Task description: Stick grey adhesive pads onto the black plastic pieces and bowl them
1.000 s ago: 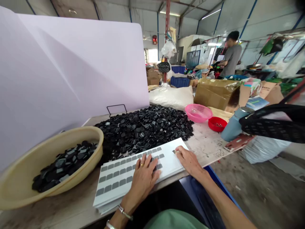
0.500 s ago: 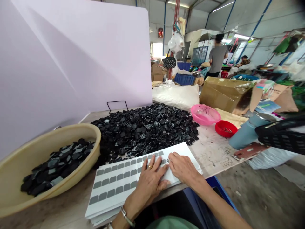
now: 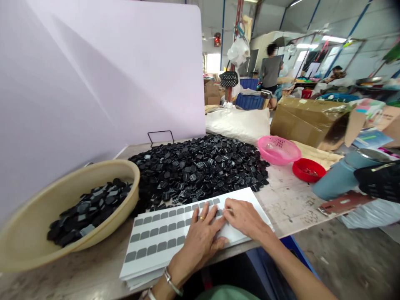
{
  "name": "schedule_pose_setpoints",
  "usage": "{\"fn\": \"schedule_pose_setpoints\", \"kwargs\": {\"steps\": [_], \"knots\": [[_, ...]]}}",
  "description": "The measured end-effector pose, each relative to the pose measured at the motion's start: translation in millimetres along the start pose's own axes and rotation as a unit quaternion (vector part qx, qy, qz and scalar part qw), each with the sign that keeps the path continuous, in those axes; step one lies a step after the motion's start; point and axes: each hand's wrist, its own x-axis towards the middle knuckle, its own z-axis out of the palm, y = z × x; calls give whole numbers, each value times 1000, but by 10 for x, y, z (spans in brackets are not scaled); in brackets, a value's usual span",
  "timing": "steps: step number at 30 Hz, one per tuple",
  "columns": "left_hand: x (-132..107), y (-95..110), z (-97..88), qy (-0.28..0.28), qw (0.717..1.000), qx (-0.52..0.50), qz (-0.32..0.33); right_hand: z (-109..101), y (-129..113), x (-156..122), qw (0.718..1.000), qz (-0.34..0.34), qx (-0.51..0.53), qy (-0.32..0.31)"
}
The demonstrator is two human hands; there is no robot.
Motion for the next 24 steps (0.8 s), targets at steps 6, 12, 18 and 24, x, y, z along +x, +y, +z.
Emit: {"fn": "schedule_pose_setpoints", "kwargs": {"steps": [6, 12, 18, 24], "knots": [[-46, -173, -181, 74, 990, -93, -80, -160, 149, -171, 986, 12, 166, 14], [192, -752, -387, 129, 961, 4, -246, 0, 240, -528, 923, 152, 353, 20], [377, -935, -437, 98, 961, 45, -253, 163, 319, -611, 902, 160, 400, 28], [385, -1087, -285, 137, 971, -2, -196, 152, 314, -453, 916, 122, 381, 30]]}}
